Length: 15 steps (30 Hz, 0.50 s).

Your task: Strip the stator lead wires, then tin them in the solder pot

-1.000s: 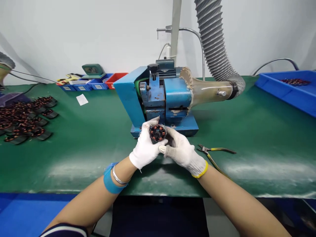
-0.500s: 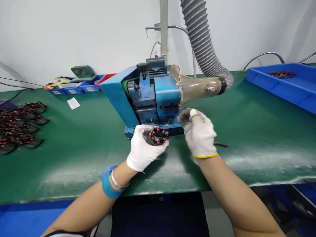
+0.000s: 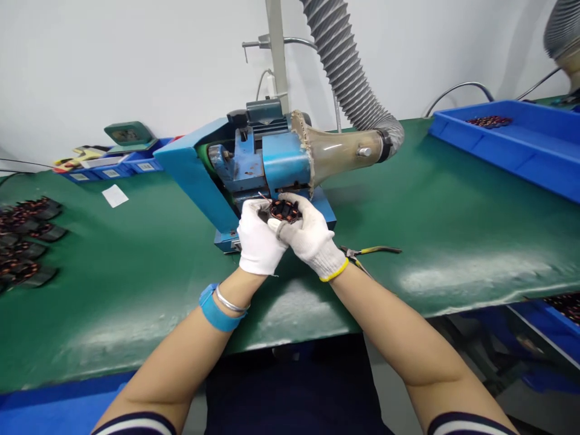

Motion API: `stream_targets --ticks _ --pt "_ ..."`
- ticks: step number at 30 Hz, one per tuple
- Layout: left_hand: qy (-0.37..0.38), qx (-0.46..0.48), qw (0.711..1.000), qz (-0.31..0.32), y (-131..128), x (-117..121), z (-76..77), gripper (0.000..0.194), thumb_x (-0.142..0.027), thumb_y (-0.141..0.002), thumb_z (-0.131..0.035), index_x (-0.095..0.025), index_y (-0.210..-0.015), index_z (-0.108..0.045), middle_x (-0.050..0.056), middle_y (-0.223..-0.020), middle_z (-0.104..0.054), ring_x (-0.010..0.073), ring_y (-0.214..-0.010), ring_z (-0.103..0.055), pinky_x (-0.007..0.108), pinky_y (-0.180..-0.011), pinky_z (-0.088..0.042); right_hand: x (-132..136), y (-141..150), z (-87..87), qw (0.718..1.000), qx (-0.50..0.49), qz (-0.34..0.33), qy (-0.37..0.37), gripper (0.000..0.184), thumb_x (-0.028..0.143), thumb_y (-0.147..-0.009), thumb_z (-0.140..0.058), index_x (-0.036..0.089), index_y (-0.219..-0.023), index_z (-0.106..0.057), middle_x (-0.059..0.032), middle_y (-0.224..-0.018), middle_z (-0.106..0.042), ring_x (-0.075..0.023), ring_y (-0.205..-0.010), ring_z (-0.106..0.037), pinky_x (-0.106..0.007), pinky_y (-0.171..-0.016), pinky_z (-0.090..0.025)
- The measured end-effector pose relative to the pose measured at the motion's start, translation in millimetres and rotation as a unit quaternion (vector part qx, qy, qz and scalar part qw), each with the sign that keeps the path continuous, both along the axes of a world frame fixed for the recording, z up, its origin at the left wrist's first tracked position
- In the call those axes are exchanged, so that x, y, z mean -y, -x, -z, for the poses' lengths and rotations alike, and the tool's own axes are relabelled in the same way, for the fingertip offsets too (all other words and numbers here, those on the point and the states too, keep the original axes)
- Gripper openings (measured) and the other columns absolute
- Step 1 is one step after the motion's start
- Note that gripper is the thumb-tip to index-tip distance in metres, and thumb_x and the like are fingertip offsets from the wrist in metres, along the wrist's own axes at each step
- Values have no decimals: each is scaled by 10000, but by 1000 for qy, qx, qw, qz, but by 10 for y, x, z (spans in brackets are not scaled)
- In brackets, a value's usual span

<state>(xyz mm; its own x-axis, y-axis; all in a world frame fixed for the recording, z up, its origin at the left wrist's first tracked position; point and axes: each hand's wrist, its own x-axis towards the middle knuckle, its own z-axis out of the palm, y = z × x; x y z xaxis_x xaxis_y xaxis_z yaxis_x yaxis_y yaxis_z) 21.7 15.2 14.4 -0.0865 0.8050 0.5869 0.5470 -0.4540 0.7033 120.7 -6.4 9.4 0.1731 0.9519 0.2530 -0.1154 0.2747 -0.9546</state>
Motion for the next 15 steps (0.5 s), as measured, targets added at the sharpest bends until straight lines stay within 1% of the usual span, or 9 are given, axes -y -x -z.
stream_targets --ticks 4,8,11,15 --pt "-9 -6 1000 -3 -102 -25 -34 366 -420 -636 -706 -212 -866 -514 15 -810 -675 201 -764 -674 323 -735 -526 -24 -75 16 999 -25 5 -24 704 541 -606 -797 165 -1141 -537 -120 -1112 -693 -265 -1039 -675 -424 -1001 -539" --pt "-10 -6 1000 7 -109 -11 -29 416 -453 -599 -720 -218 -857 -495 16 -803 -665 198 -750 -661 320 -728 -520 -17 -85 53 999 -16 6 -48 677 537 -612 -799 176 -1124 -544 -112 -1118 -692 -260 -1061 -668 -414 -1009 -534" --pt "-7 -2 1000 13 -103 -30 -24 459 -470 -563 -743 -223 -857 -491 9 -798 -657 197 -756 -657 317 -729 -517 -35 -78 59 999 -12 14 -45 646 520 -632 -791 183 -1125 -545 -100 -1101 -704 -246 -1030 -678 -402 -985 -546" --pt "-1 0 1000 13 -112 -69 -17 476 -465 -555 -769 -225 -860 -494 2 -803 -650 197 -762 -657 322 -743 -522 -64 -69 58 999 -11 25 -46 616 485 -629 -790 185 -1112 -553 -86 -1081 -712 -233 -1004 -682 -388 -963 -555"
